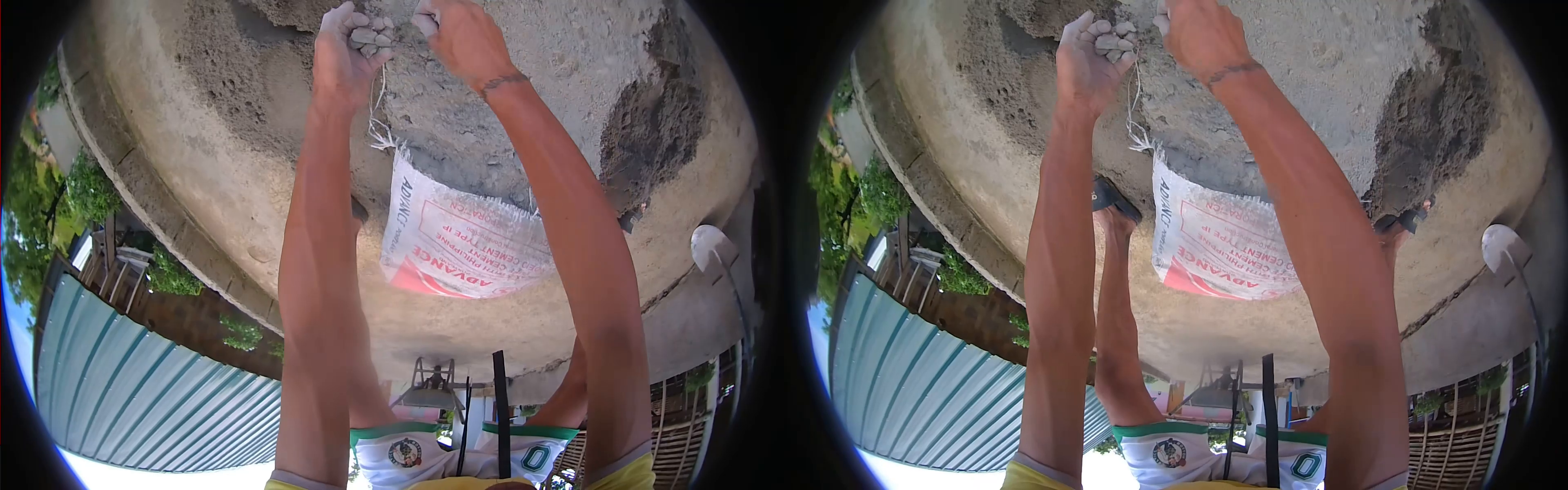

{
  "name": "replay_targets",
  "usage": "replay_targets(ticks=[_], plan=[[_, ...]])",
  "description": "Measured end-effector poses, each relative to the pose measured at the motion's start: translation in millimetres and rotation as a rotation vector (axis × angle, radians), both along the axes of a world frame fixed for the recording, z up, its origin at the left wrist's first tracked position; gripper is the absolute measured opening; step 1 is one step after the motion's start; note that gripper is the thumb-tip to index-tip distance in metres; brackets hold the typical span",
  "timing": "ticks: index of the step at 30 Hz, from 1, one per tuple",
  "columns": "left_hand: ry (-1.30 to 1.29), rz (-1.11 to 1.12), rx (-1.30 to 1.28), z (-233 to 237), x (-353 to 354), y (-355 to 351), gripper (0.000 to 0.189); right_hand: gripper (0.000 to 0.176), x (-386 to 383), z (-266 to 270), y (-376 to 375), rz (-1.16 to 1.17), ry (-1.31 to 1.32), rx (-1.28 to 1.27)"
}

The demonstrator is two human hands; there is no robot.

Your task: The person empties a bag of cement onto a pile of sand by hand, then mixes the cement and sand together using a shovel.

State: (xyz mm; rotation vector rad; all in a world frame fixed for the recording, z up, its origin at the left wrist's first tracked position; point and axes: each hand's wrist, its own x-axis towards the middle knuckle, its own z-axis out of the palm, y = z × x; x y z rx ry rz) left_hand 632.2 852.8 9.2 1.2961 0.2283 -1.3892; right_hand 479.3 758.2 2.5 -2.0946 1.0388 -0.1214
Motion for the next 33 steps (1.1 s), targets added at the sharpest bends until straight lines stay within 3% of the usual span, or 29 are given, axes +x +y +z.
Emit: replay_targets(ticks=[1,4,8,10,13,14,16,17,19,20,25,31,33], plan=[[-0.015,-0.045,0.029,-3,2,-4,0.019,0.017,5,5,9,-0.007,0.105,-0.079],[-1.039,-0.482,0.064,-1,-4,-21,0.034,0.017,6,2,24,-0.001,0.235,-0.171],[-1.488,-0.927,0.186,6,-4,-34,0.033,0.017,-3,-12,34,-0.042,0.104,-0.312],[-1.647,-1.205,0.373,-24,4,-34,0.033,0.02,-6,-6,24,0.005,0.172,-0.132],[-1.714,-1.169,0.327,-29,7,-31,0.034,0.023,-13,9,7,-0.001,0.048,0.096],[-1.562,-1.065,0.274,-27,7,-30,0.033,0.025,-14,14,4,-0.015,-0.033,0.165],[-1.258,-0.864,0.17,4,0,-32,0.032,0.024,-17,24,3,0.031,0.042,0.215],[-1.228,-0.778,0.149,1,0,-23,0.029,0.024,-18,26,3,0.052,0.078,0.239],[-1.165,-0.603,0.106,-18,-2,13,0.03,0.024,-20,8,20,0.124,0.089,0.011],[-1.149,-0.669,0.163,-20,-8,25,0.031,0.025,-21,-1,31,0.161,0.096,-0.101],[-1.208,-0.959,0.45,-15,-44,44,0.031,0.016,9,-3,57,0.118,0.257,-0.198],[-1.231,-0.8,0.373,-22,-61,45,0.026,0.017,15,-2,61,0.099,0.298,-0.212],[-1.218,-0.854,0.446,-26,-62,45,0.023,0.019,10,0,57,0.071,0.254,-0.157]])
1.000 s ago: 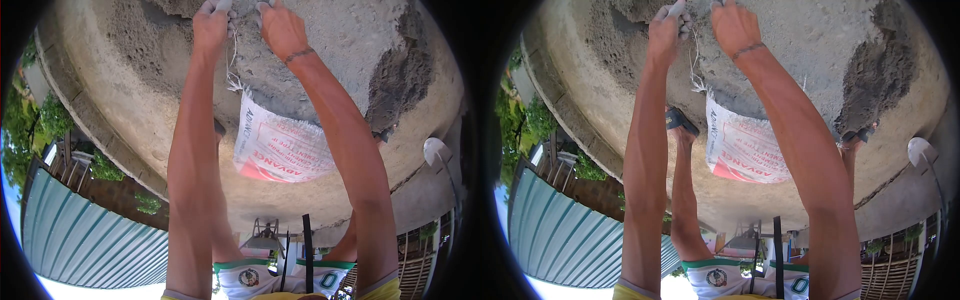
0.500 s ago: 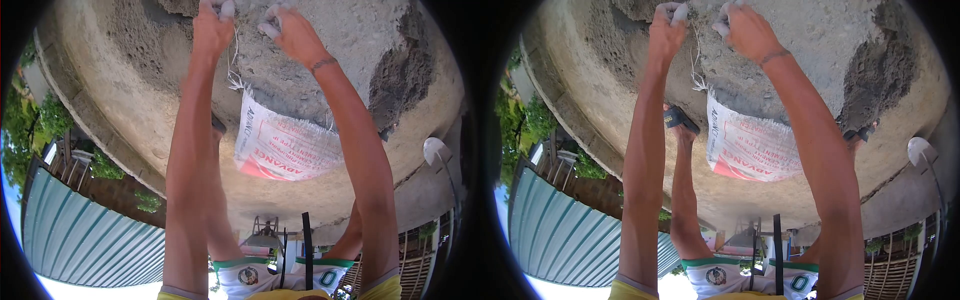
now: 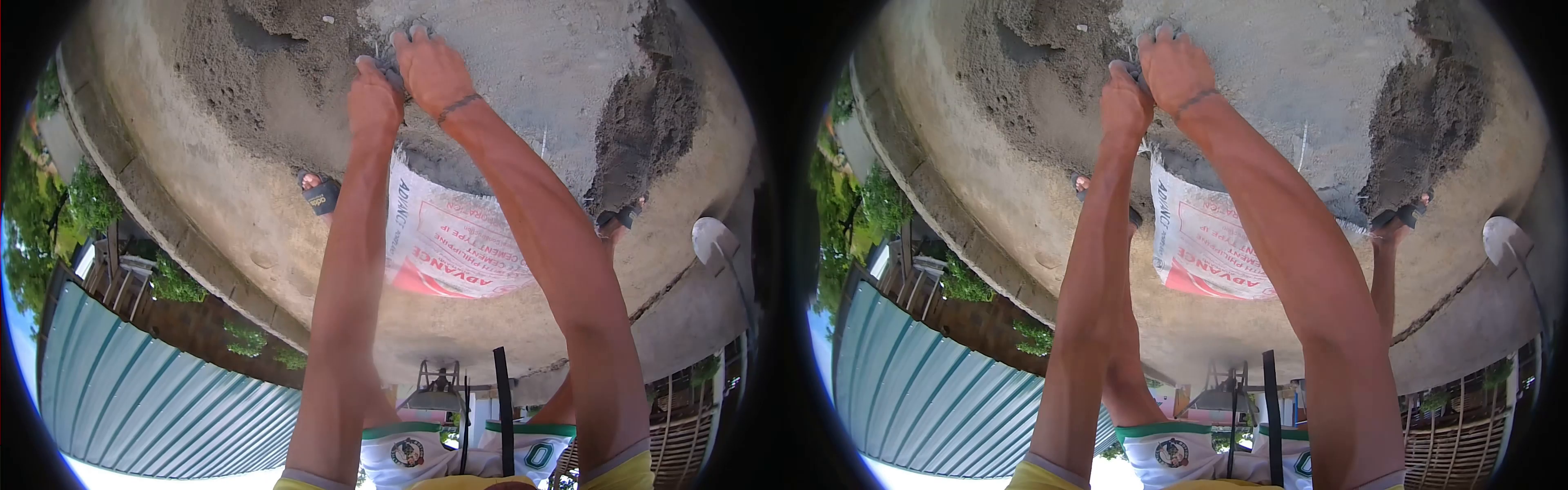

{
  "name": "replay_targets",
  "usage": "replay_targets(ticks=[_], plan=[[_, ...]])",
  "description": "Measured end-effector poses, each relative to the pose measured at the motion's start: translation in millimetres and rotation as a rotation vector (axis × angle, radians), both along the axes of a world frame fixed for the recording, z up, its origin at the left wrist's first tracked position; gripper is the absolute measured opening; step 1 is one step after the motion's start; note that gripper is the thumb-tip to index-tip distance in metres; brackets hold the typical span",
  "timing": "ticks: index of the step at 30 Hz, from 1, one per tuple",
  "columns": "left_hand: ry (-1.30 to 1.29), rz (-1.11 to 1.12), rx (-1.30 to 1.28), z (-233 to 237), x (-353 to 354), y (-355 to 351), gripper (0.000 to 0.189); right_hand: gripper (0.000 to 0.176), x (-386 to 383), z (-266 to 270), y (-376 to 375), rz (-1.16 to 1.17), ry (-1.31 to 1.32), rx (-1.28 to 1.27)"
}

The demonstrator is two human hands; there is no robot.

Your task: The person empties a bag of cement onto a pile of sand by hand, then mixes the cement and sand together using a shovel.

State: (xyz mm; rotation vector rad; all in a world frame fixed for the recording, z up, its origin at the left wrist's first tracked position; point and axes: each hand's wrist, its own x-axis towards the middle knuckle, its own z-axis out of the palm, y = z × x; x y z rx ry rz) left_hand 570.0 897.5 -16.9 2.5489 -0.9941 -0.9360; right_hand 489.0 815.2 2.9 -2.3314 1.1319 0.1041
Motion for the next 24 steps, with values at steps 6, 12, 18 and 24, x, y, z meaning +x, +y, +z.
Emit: replay_targets(ticks=[6,12,18,24], plan=[[0.174,0.116,-0.025,22,10,1,0.025,0.025,-41,61,-34,-0.536,-0.514,0.842],[0.598,0.342,-0.204,132,-65,-35,0.029,0.026,-108,62,-24,-1.009,-0.919,1.486],[0.182,-0.2,-0.311,185,-159,-57,0.038,0.03,-161,56,-17,-1.371,-1.181,1.65],[0.424,-0.132,-0.074,165,-156,-76,0.043,0.028,-258,33,-78,-1.555,-1.389,1.468]])
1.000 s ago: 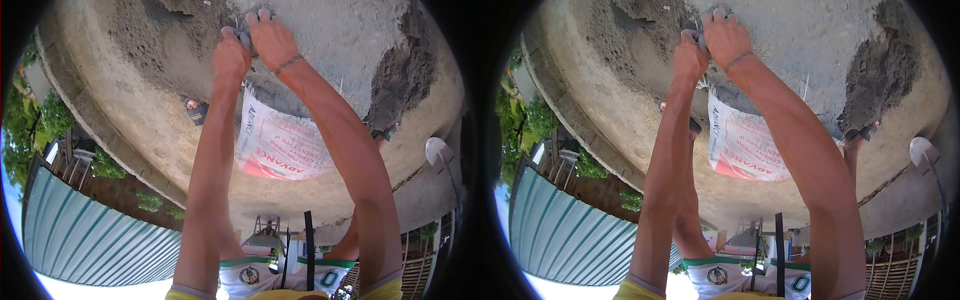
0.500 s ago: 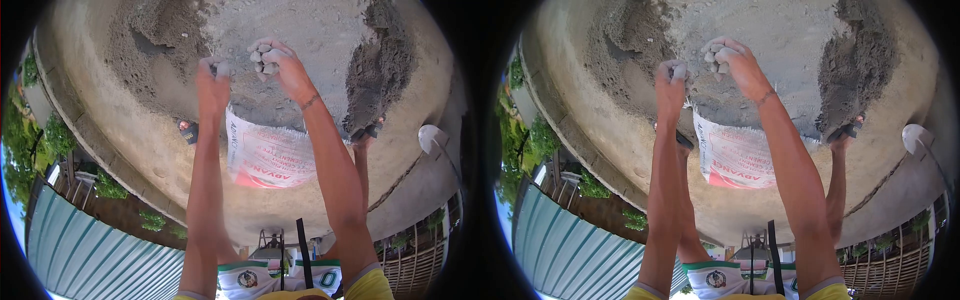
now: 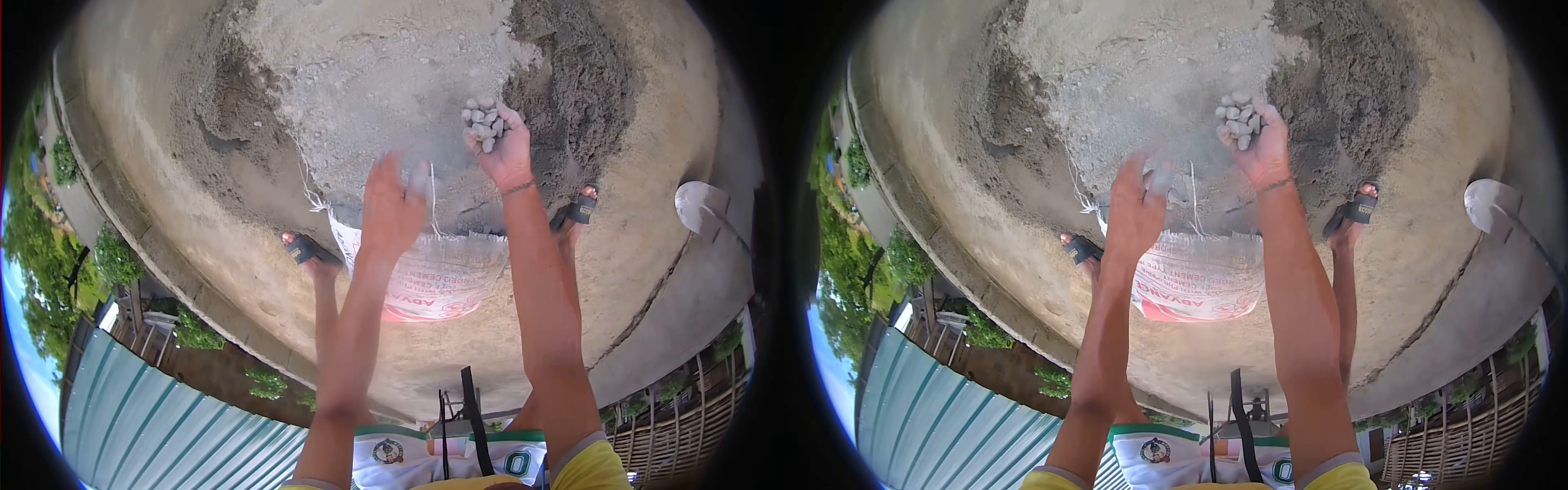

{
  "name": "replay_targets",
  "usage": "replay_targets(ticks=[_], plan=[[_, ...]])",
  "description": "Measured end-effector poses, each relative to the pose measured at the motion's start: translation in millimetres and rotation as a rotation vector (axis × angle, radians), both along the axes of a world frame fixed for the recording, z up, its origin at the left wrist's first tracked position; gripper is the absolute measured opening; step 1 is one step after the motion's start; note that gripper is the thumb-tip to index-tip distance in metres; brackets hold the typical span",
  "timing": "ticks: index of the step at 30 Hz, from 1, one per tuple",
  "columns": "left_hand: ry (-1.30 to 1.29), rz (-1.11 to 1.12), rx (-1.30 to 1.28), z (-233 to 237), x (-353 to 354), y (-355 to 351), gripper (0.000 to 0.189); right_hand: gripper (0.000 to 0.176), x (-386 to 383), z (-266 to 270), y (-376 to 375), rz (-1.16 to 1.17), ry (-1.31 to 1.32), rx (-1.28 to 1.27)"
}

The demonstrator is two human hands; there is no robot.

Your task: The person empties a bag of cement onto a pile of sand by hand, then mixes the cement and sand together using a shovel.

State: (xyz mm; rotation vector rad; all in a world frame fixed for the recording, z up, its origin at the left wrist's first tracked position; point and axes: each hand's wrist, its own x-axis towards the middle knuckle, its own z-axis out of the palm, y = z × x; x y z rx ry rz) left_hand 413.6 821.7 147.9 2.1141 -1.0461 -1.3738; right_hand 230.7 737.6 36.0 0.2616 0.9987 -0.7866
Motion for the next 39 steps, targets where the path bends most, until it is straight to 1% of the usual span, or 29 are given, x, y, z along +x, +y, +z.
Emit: replay_targets(ticks=[1,2,3,4,5,6,7,9,10,11,12,13,14,15,16,18,20,21,22,24,25,27,30,31,33,36,39], plan=[[-0.034,0.007,0.091,-19,11,-1,0.045,0.028,-22,1,-33,-0.033,0.078,-0.026],[-0.074,-0.03,0.016,-35,26,-4,0.046,0.031,-52,-2,-67,-0.077,0.103,-0.071],[-0.113,-0.065,-0.068,-51,43,-12,0.046,0.034,-95,-11,-107,-0.055,0.041,-0.162],[-0.21,-0.083,-0.154,-65,58,-23,0.048,0.035,-124,1,-153,-0.06,0.112,-0.218],[-0.306,-0.098,-0.227,-76,73,-29,0.049,0.033,-144,21,-196,-0.089,0.242,-0.318],[-0.407,-0.11,-0.23,-91,89,-34,0.052,0.045,-163,32,-236,-0.135,0.427,-0.499],[-0.511,-0.119,-0.243,-105,103,-42,0.055,0.045,-166,47,-249,-0.148,0.522,-0.478],[-0.675,-0.208,-0.308,-123,125,-54,0.06,0.046,-145,91,-250,-0.17,0.708,-0.431],[-0.756,-0.246,-0.342,-127,127,-58,0.062,0.047,-136,108,-248,-0.178,0.801,-0.41],[-0.774,-0.265,-0.345,-130,123,-62,0.062,0.047,-133,117,-248,-0.187,0.898,-0.387],[-0.793,-0.283,-0.347,-130,119,-66,0.063,0.047,-143,95,-238,0.067,1.035,-0.519],[-0.816,-0.301,-0.35,-130,116,-70,0.063,0.047,-153,60,-217,0.329,1.158,-0.65],[-0.796,-0.311,-0.334,-128,110,-72,0.061,0.045,-136,44,-187,0.545,1.208,-0.738],[-0.775,-0.327,-0.314,-124,98,-74,0.059,0.04,-122,20,-162,0.782,1.267,-0.882],[-0.751,-0.343,-0.298,-122,85,-78,0.057,0.036,-90,17,-137,0.977,1.373,-0.976],[-0.601,-0.448,-0.389,-117,60,-93,0.042,0.031,-37,7,-108,1.074,1.451,-1.359],[-0.526,-0.54,-0.552,-123,32,-103,0.043,0.025,-5,-21,-102,1.086,1.625,-1.6],[-0.525,-0.573,-0.59,-129,17,-112,0.045,0.022,2,-33,-104,1.082,1.712,-1.731],[-0.527,-0.608,-0.631,-136,4,-120,0.048,0.023,4,-40,-104,1.171,1.728,-1.688],[-0.594,-0.637,-0.495,-150,-17,-127,0.048,0.026,11,-51,-98,1.345,1.748,-1.597],[-0.625,-0.654,-0.424,-151,-21,-126,0.048,0.027,15,-50,-96,1.37,1.73,-1.525],[-0.593,-0.603,-0.379,-151,-25,-123,0.044,0.027,18,-49,-95,1.415,1.702,-1.378],[-0.566,-0.564,-0.329,-149,-21,-118,0.036,0.026,17,-56,-94,1.355,1.749,-1.461],[-0.559,-0.558,-0.316,-148,-19,-116,0.033,0.027,17,-60,-92,1.388,1.758,-1.425],[-0.537,-0.535,-0.267,-152,-15,-110,0.033,0.034,15,-61,-87,1.463,1.771,-1.348],[-0.467,-0.454,-0.248,-155,-6,-101,0.033,0.03,7,-42,-87,1.305,1.535,-1.354],[-0.359,-0.392,-0.311,-154,7,-88,0.033,0.021,8,-14,-85,1.266,1.598,-1.212]])
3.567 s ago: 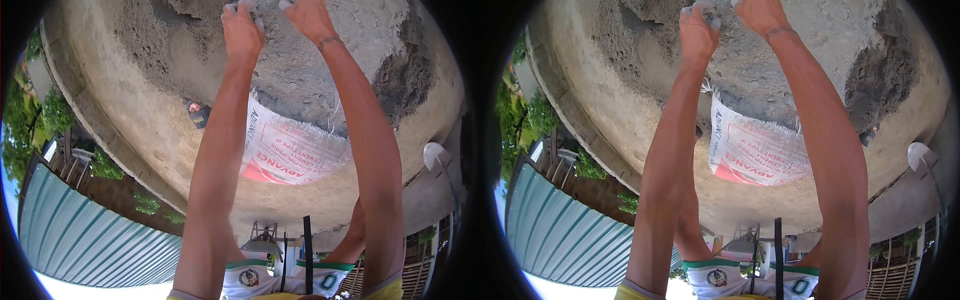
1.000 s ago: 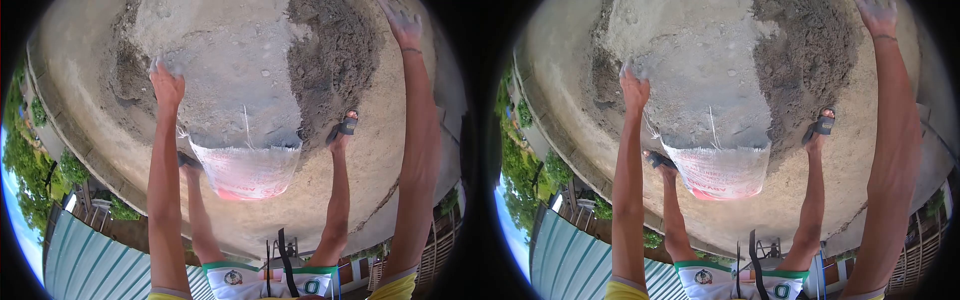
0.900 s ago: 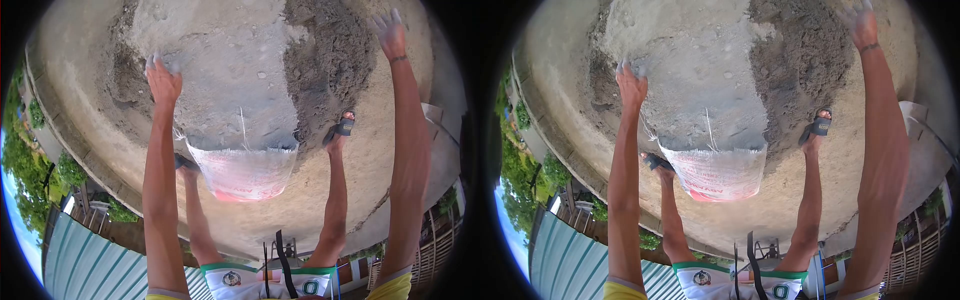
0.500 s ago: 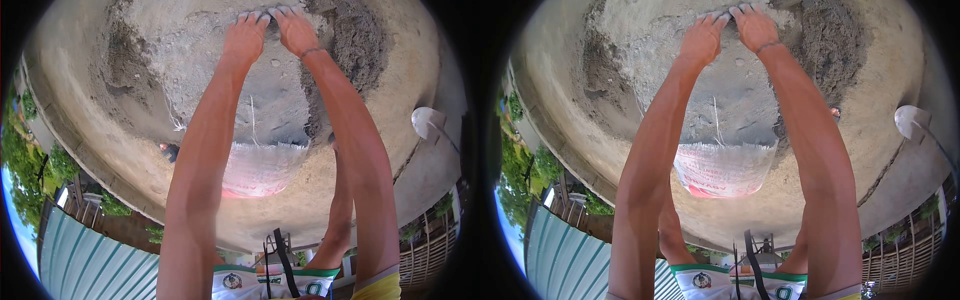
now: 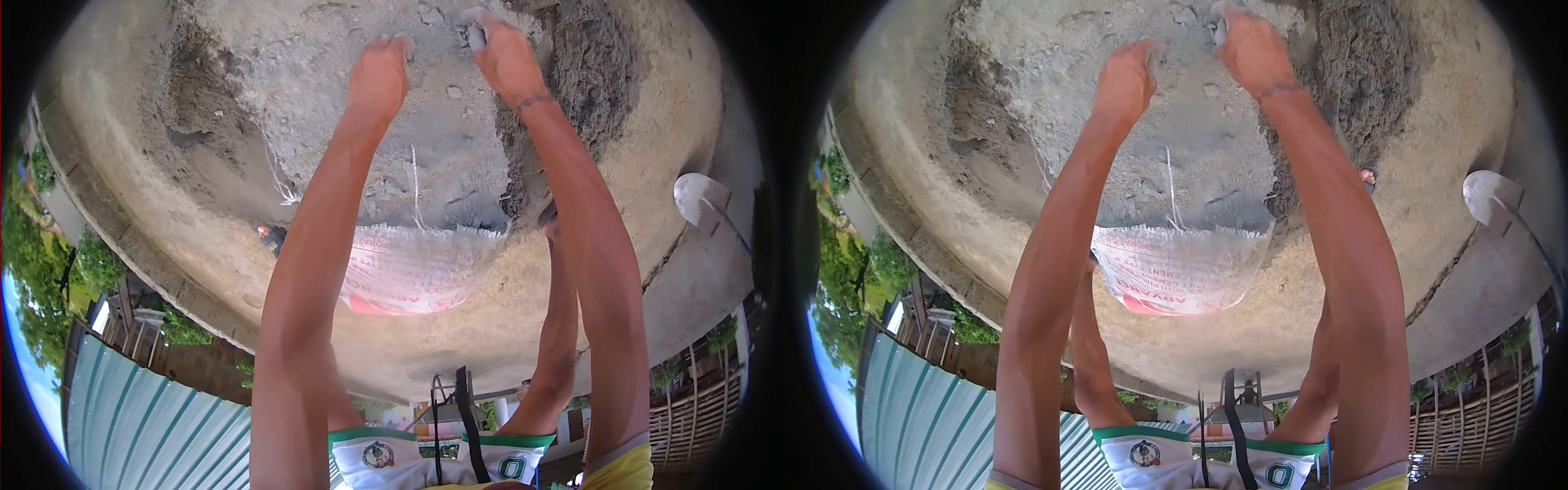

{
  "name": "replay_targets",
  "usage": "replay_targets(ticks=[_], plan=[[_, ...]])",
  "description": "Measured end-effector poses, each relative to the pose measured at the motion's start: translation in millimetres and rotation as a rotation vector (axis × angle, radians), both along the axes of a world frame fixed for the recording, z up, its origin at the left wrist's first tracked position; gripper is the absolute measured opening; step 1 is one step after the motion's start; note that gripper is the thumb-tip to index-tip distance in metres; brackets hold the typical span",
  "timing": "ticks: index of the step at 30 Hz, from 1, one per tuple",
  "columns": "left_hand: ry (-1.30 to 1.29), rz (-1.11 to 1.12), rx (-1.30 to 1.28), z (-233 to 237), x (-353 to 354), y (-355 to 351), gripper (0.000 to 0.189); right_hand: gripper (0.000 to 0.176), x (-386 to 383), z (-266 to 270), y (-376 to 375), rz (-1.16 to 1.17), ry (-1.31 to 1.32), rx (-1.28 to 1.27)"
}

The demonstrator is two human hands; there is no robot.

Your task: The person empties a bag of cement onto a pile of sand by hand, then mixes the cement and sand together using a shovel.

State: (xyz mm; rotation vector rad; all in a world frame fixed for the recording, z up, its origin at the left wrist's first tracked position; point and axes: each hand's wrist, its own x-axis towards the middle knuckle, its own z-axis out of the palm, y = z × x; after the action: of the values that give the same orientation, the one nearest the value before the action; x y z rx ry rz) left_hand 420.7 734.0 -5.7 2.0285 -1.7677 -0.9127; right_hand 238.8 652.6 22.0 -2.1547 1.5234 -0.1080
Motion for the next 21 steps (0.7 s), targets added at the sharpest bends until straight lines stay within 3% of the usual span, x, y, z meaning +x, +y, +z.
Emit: replay_targets(ticks=[3,6,10,12,16,18,21], plan=[[0.031,0.033,-0.069,2,8,7,0.035,0.024,20,26,-14,-0.011,0.295,0.268],[0.01,-0.007,-0.088,15,9,-3,0.034,0.023,30,-18,-10,0.229,0.059,-0.085],[-0.083,-0.004,-0.353,-9,1,-31,0.029,0.023,59,-31,-7,0.189,-0.049,-0.132],[-0.136,0.018,-0.287,-19,-1,-38,0.027,0.023,61,-36,-2,0.182,0.02,-0.208],[-0.213,-0.073,-0.043,-17,-9,-27,0.027,0.023,66,-28,-8,0.224,0.157,0.002],[-0.139,-0.023,0.063,-6,-13,-12,0.031,0.023,71,-19,-8,0.22,0.21,0.132],[-0.062,-0.008,0.131,2,-14,4,0.034,0.021,64,-24,5,0.241,0.157,0.086]])
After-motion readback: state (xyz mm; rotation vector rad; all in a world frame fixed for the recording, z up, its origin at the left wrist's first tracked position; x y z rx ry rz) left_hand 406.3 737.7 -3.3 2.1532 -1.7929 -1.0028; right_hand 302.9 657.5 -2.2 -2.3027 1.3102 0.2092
